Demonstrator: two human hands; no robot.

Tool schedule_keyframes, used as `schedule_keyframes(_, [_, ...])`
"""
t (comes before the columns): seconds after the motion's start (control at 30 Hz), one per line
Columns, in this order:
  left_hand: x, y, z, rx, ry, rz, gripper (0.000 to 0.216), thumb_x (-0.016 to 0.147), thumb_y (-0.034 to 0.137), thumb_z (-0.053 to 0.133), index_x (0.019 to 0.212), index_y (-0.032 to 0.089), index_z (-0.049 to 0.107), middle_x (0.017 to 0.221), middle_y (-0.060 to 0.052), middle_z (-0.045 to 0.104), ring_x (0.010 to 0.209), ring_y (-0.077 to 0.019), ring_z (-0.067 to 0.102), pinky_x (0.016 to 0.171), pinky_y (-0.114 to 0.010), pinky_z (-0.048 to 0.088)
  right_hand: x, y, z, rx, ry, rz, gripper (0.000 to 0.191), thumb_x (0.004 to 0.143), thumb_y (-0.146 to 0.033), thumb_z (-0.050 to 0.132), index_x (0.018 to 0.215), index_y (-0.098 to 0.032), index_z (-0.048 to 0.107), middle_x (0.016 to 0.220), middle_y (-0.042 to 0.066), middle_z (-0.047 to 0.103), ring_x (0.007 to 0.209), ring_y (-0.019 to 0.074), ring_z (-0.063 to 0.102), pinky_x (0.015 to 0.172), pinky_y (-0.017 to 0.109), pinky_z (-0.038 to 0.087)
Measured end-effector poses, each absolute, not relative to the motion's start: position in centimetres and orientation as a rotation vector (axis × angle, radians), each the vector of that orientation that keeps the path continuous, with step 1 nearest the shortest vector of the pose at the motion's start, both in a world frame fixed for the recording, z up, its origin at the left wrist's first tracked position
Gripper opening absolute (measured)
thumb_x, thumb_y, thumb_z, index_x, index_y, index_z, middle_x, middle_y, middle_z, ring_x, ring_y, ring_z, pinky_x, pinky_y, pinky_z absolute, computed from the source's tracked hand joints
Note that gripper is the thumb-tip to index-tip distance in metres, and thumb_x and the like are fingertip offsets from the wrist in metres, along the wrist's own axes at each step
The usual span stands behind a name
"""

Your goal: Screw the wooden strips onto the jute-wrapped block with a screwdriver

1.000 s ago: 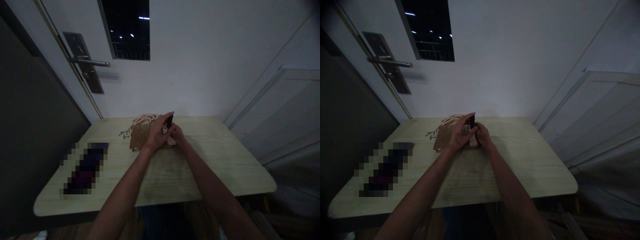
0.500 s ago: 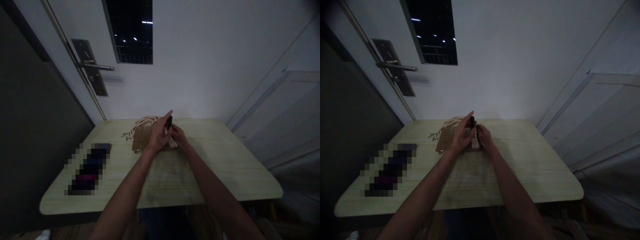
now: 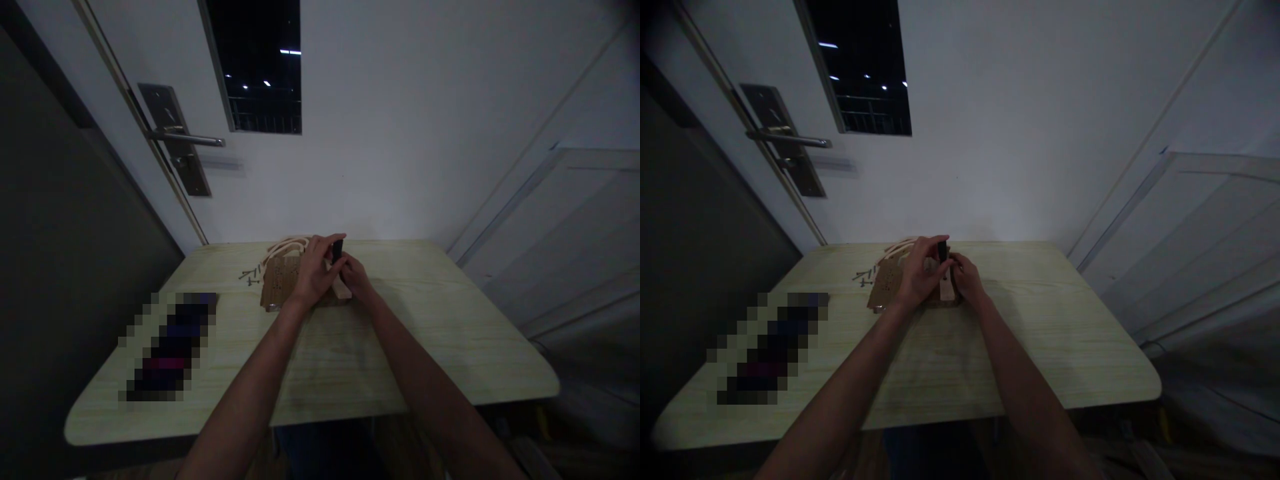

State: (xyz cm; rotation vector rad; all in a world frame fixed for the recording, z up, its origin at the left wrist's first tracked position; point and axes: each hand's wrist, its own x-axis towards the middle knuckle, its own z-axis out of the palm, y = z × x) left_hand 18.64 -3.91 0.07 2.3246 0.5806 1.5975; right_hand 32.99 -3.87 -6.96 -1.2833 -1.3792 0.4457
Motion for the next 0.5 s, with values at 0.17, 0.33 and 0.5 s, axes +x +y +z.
schedule_keyframes(0.17, [18.58, -4.04, -0.04, 2.318, 0.584, 1.577, 0.046, 0.082, 0.018, 0.061, 0.127, 0.025, 0.05, 0.095, -0.003, 0.056, 0.081, -0.0149, 0.053, 0.076, -0.031, 0.048, 32.81, -4.01, -6.69, -1.289, -1.388, 0.444, 0.028, 0.081, -0.029, 0.043, 0.096, -0.021, 0.065, 0.098, 0.007, 0.071, 0.091, 0.0217, 0.062, 0.086, 0.036, 0.047])
schedule_keyframes(0.33, [18.45, -3.97, -0.25, 2.296, 0.5, 1.559, 0.049, 0.085, 0.014, 0.053, 0.131, 0.027, 0.045, 0.11, -0.006, 0.061, 0.09, -0.0164, 0.058, 0.081, -0.033, 0.049, 32.69, -4.0, -6.67, -1.282, -1.388, 0.436, 0.028, 0.082, -0.029, 0.042, 0.096, -0.021, 0.064, 0.099, 0.006, 0.07, 0.092, 0.0216, 0.062, 0.088, 0.037, 0.047])
schedule_keyframes(0.5, [18.46, -3.89, -0.29, 2.332, 0.563, 1.528, 0.044, 0.085, 0.019, 0.057, 0.127, 0.025, 0.049, 0.111, -0.006, 0.063, 0.092, -0.0166, 0.06, 0.082, -0.033, 0.05, 32.88, -3.93, -6.81, -1.271, -1.406, 0.45, 0.027, 0.081, -0.029, 0.043, 0.095, -0.022, 0.064, 0.098, 0.006, 0.07, 0.092, 0.0217, 0.063, 0.088, 0.037, 0.047])
